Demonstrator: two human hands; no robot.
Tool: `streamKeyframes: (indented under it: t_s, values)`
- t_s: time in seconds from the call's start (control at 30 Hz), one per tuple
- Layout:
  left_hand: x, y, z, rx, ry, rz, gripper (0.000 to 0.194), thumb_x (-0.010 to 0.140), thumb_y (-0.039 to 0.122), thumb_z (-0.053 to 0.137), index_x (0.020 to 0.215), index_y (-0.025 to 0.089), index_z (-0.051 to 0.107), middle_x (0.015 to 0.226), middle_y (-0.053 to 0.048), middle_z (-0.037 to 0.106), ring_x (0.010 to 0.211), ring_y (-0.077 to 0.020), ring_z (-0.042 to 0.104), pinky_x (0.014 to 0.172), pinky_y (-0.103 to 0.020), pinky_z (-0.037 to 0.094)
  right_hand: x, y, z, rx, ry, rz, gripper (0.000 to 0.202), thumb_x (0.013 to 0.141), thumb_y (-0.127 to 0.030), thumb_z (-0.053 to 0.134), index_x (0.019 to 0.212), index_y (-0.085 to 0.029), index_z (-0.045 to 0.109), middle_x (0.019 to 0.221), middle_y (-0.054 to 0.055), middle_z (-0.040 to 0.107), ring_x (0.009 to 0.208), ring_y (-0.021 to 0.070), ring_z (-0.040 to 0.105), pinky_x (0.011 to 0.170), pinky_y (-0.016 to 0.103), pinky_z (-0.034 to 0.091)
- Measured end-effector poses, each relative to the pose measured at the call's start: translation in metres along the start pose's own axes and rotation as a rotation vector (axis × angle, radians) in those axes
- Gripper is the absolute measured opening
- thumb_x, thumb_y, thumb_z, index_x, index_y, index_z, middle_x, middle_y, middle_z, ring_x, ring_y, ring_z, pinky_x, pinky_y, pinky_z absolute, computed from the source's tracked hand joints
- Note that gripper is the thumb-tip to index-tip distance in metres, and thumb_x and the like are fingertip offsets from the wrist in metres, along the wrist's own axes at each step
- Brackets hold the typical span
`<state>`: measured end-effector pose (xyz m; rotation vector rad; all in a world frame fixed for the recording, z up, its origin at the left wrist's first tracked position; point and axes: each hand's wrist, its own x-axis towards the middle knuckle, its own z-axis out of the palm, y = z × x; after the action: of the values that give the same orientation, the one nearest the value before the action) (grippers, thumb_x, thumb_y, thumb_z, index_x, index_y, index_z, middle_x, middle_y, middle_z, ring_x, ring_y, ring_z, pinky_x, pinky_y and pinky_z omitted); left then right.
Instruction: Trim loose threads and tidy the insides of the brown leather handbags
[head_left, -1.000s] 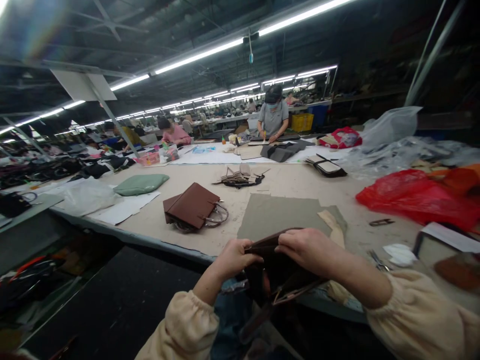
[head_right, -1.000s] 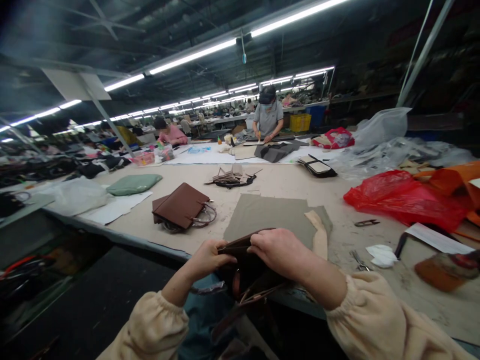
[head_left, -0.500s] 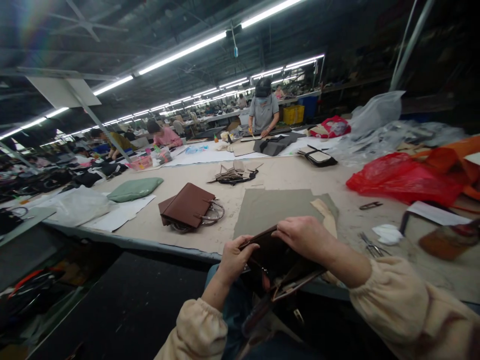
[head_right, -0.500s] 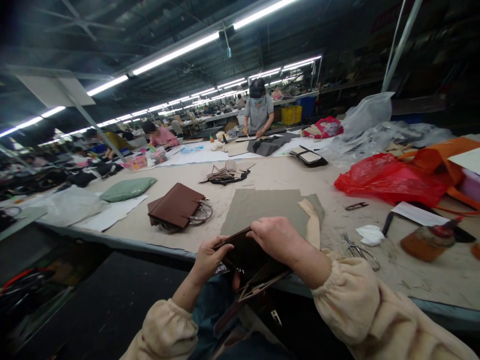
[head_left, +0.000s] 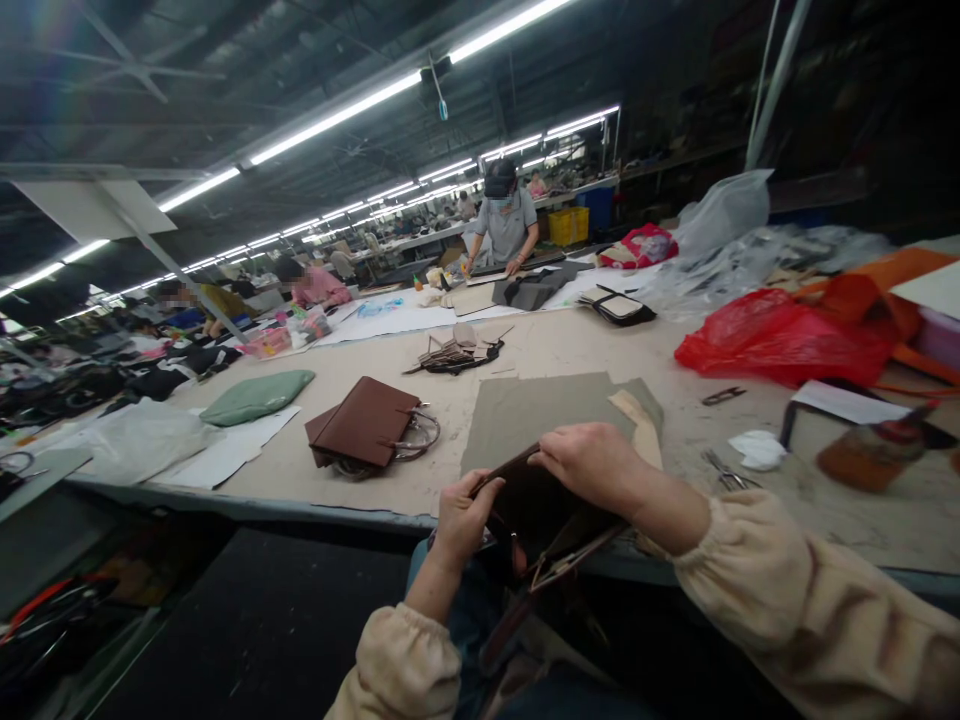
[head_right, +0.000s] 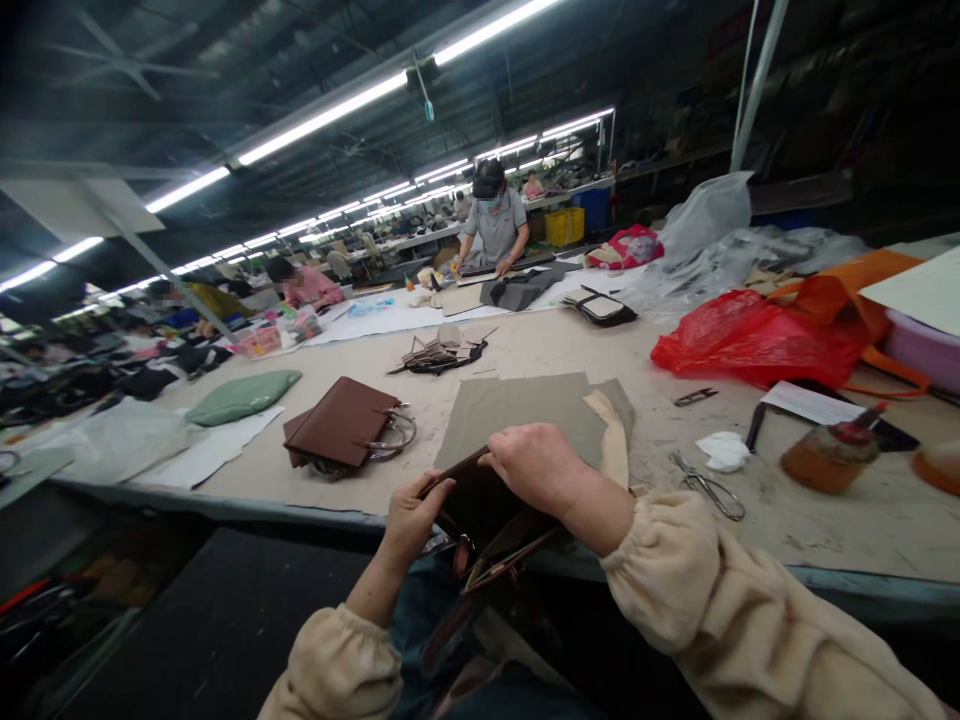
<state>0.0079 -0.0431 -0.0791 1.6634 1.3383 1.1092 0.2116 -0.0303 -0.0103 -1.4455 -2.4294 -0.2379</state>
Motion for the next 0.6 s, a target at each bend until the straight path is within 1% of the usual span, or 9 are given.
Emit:
streamKeyframes:
  t_s: [0.17, 0.27, 0.33, 0.37, 0.5, 0.6]
  values:
    - [0.0020, -0.0011, 0.0001, 0.062, 0.004, 0.035, 0.024, 0.081, 0.036, 0.053, 0.087, 0.016, 0.065, 0.072, 0.001, 0.063, 0.066, -0.0110, 0.056, 0.059, -0.018, 0.043, 0.0019, 0.0017, 0.0027, -0.002, -0.008, 0.009, 0.028, 0.088, -0.037, 0.045, 0.074, -0.019, 0.062, 0.076, 0.004, 0.068, 0.067, 0.0179, 0.061, 0.053, 0.027, 0.030]
    - [0.0035, -0.0030, -0.0002, 0.087, 0.009, 0.091, 0.027, 0.082, 0.033, 0.053, 0.103, 0.019, 0.063, 0.092, -0.002, 0.067, 0.082, -0.0144, 0.060, 0.073, -0.021, 0.047, 0.0034, 0.0025, 0.0030, 0.001, -0.011, 0.005, 0.027, 0.087, -0.036, 0.046, 0.075, -0.019, 0.061, 0.076, 0.004, 0.068, 0.067, 0.0179, 0.061, 0.053, 0.026, 0.030]
    - [0.0044, -0.0035, -0.0006, 0.098, 0.008, 0.113, 0.032, 0.082, 0.032, 0.053, 0.111, 0.020, 0.060, 0.105, -0.004, 0.065, 0.092, -0.0161, 0.060, 0.082, -0.024, 0.046, 0.0040, 0.0031, 0.0032, 0.006, -0.013, 0.003, 0.026, 0.088, -0.035, 0.046, 0.075, -0.019, 0.061, 0.077, 0.005, 0.068, 0.067, 0.0178, 0.061, 0.053, 0.026, 0.031]
    - [0.0046, -0.0032, -0.0007, 0.100, 0.003, 0.116, 0.033, 0.082, 0.032, 0.053, 0.113, 0.021, 0.059, 0.107, -0.004, 0.064, 0.094, -0.0165, 0.059, 0.084, -0.025, 0.046, 0.0042, 0.0034, 0.0032, 0.009, -0.014, 0.003, 0.026, 0.088, -0.035, 0.045, 0.076, -0.019, 0.061, 0.077, 0.005, 0.068, 0.068, 0.0178, 0.061, 0.054, 0.026, 0.031]
    - [0.0040, 0.0015, -0.0003, 0.095, -0.014, 0.135, 0.030, 0.084, 0.033, 0.050, 0.109, 0.020, 0.062, 0.103, -0.004, 0.066, 0.092, -0.0164, 0.060, 0.083, -0.025, 0.047, 0.0048, 0.0034, 0.0025, 0.017, -0.016, 0.001, 0.027, 0.088, -0.034, 0.044, 0.076, -0.018, 0.062, 0.078, 0.006, 0.067, 0.070, 0.0185, 0.062, 0.054, 0.026, 0.032]
    - [0.0030, 0.0051, 0.0005, 0.115, 0.002, 0.155, 0.028, 0.084, 0.033, 0.049, 0.104, 0.019, 0.064, 0.096, -0.003, 0.067, 0.085, -0.0156, 0.061, 0.078, -0.023, 0.048, 0.0054, 0.0028, 0.0012, 0.018, -0.036, 0.008, 0.028, 0.089, -0.035, 0.043, 0.076, -0.017, 0.062, 0.079, 0.007, 0.068, 0.071, 0.0185, 0.062, 0.056, 0.026, 0.034]
